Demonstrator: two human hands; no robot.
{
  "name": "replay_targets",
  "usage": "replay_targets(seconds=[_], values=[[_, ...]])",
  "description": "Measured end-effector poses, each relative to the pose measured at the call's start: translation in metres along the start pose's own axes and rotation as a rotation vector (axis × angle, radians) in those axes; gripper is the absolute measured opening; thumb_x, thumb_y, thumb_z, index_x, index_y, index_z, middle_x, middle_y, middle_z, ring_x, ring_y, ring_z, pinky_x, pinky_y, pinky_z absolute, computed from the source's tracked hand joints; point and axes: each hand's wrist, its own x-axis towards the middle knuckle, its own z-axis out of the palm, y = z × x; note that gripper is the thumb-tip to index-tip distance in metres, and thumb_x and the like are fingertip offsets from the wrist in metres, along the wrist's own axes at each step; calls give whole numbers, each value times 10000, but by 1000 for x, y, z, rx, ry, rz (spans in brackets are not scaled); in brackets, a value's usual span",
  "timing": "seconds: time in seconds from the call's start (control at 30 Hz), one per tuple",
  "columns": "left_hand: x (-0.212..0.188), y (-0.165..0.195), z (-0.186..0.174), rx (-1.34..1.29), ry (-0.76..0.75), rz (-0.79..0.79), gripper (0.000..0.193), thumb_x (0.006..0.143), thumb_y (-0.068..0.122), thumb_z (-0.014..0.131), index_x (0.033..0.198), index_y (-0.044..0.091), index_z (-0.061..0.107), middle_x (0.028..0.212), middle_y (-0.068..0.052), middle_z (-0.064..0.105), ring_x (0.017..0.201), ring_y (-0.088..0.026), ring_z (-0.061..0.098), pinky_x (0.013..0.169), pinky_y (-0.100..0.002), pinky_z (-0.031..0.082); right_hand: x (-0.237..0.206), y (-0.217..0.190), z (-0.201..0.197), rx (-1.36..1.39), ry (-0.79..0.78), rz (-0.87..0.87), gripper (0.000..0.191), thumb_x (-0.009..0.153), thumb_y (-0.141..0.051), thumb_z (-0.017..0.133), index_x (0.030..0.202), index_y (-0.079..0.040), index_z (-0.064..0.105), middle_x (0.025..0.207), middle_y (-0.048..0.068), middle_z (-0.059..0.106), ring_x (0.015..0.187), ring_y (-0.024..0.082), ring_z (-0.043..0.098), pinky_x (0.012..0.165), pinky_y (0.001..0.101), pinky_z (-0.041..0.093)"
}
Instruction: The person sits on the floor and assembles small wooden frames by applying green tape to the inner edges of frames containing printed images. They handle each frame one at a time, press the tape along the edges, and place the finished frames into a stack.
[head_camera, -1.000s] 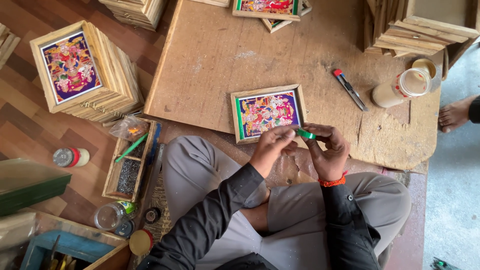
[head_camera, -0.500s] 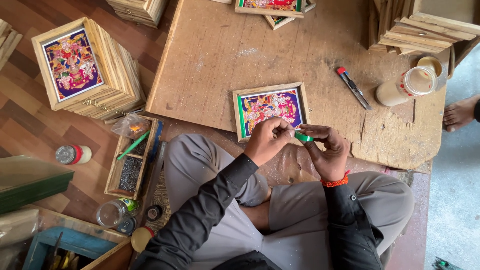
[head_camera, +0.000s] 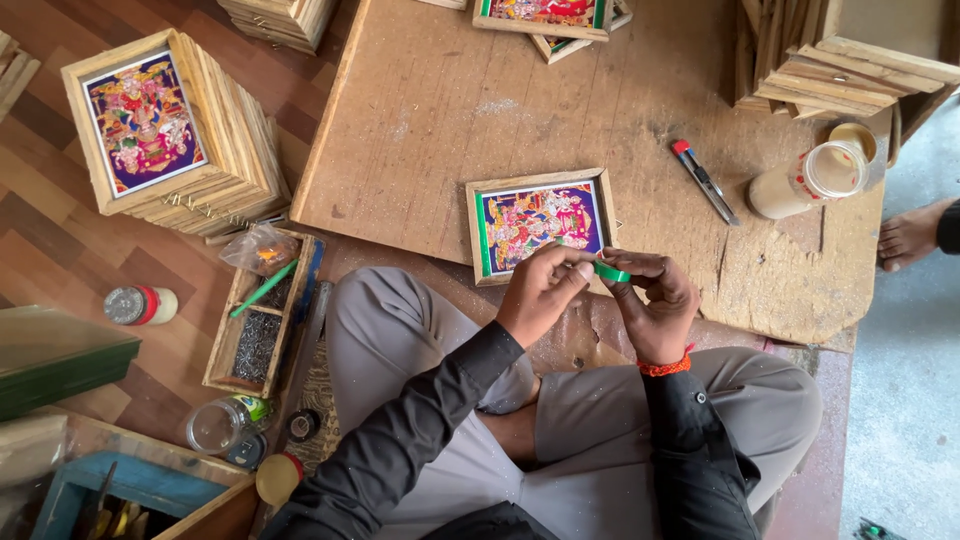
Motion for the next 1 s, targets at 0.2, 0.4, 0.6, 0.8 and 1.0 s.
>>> replay_targets(seconds=[0.2, 0.4, 0.6, 0.8, 1.0], values=[[4, 15, -12, 265, 3, 136, 120, 968, 116, 687, 986, 0, 713, 908, -61, 708, 771, -118, 715, 667, -274, 598, 0, -3, -2, -55, -48, -22, 164, 940, 66, 737, 1055, 17, 631, 1153, 150, 732, 1184, 244, 716, 1000, 361, 617], [6, 21, -17, 573, -6, 314, 108, 937, 79, 685, 892, 26, 602, 864, -59, 653, 724, -159, 682, 644, -304, 559, 0, -3, 1, -102, -78, -53, 179, 920, 82, 748, 1040, 29, 626, 1122, 161, 736, 1173, 254, 721, 1004, 364, 608], [-3, 15, -8, 636, 46, 315, 146, 948, 105, 621, 895, 74, 488, 855, -50, 593, 715, -146, 647, 628, -290, 557, -2, -3, 7, -56, -11, -27, 170, 937, 88, 723, 1056, 27, 619, 1153, 160, 723, 1188, 251, 715, 996, 358, 619], [-6, 4, 1, -170, 16, -67, 257, 972, 240, 595, 1174, 107, 512, 969, 38, 612, 810, -58, 674, 667, -260, 625, -2, 0, 7, -32, 75, -25, 168, 955, 68, 728, 1062, 18, 608, 1141, 146, 731, 1199, 249, 715, 991, 351, 624], [2, -15, 24, -360, 88, -78, 289, 953, 180, 759, 1152, -11, 674, 977, -42, 707, 860, -74, 683, 738, -278, 627, -3, -1, 4, -99, 115, -76, 163, 956, 53, 744, 1043, 11, 613, 1157, 153, 723, 1207, 255, 713, 999, 361, 634]])
